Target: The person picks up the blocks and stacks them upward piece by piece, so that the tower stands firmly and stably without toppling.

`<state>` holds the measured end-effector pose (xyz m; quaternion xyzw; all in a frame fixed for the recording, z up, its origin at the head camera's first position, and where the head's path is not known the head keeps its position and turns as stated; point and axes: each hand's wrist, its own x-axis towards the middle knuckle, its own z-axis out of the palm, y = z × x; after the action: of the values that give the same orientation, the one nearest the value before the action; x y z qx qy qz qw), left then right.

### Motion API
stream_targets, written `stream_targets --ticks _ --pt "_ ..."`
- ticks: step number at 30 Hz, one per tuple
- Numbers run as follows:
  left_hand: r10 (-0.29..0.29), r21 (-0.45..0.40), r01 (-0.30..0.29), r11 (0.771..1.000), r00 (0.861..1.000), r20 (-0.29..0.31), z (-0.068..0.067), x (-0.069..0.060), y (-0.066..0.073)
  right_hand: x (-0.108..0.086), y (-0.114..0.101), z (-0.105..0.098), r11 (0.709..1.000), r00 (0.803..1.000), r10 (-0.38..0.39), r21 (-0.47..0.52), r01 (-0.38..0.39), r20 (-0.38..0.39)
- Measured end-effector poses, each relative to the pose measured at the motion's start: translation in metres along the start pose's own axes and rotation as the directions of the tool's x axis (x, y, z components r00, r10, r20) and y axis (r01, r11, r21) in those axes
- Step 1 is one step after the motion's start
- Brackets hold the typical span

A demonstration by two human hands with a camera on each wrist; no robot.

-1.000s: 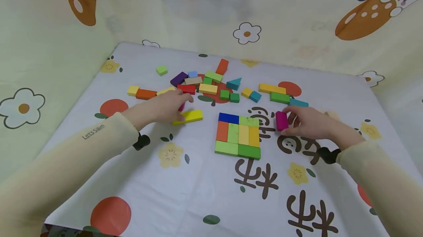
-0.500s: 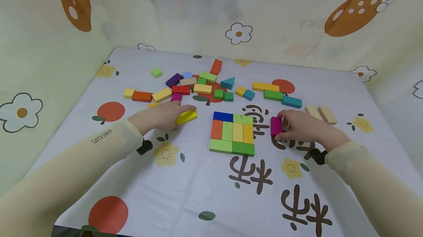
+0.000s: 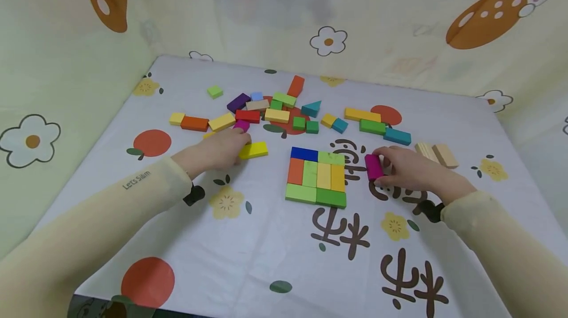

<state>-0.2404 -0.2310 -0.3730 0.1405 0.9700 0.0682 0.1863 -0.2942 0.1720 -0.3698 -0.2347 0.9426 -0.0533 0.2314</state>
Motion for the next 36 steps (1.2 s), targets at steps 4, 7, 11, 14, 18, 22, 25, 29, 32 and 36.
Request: stream_targets --ticks 4,7,11,14,18,22,25,29,32,36 --pt "0.006 -0.004 -0.006 1.000 1.000 -0.003 -0.001 0.005 -0.002 0.001 0.003 -0.006 1.000 1.000 0.003 0.014 -0.003 0.022" --pt "0.008 -0.027 -0.008 1.000 1.000 0.003 -0.002 0.007 -0.003 0.001 0.007 -0.013 1.000 1.000 -0.004 0.017 0.004 -0.004" --pt "-0.017 -0.077 0.021 0.997 0.999 0.043 -0.002 0.010 -0.003 0.006 0.009 -0.024 1.000 0.998 -0.020 -0.024 0.018 -0.065" --pt "-0.039 -0.101 0.048 0.994 0.995 0.093 0.000 0.011 -0.003 0.016 0.009 -0.033 0.999 0.996 -0.021 -0.046 0.017 -0.082" --pt "-0.027 -0.105 0.043 0.994 0.988 0.149 0.001 0.013 -0.004 0.038 0.008 -0.047 0.997 0.992 -0.033 -0.072 0.024 -0.119" --pt "-0.001 -0.097 0.021 0.995 0.981 0.196 -0.002 0.013 -0.008 0.069 0.016 -0.058 0.996 0.992 -0.001 -0.086 -0.010 -0.128" --pt "0.009 -0.104 0.014 0.994 0.976 0.216 -0.004 0.011 -0.009 0.091 0.024 -0.061 0.995 0.992 0.085 -0.039 -0.089 -0.091" --pt "0.011 -0.120 0.014 0.993 0.977 0.211 -0.004 0.008 -0.011 0.110 0.029 -0.060 0.990 0.988 0.143 0.017 -0.143 -0.061" --pt "0.005 -0.133 0.022 0.991 0.979 0.204 -0.004 0.005 -0.013 0.120 0.025 -0.060 0.993 0.991 0.121 0.015 -0.120 -0.066" --pt "0.012 -0.159 0.015 0.987 0.985 0.170 -0.004 0.004 -0.014 0.127 0.017 -0.061 0.995 0.992 0.090 -0.032 -0.093 -0.086"
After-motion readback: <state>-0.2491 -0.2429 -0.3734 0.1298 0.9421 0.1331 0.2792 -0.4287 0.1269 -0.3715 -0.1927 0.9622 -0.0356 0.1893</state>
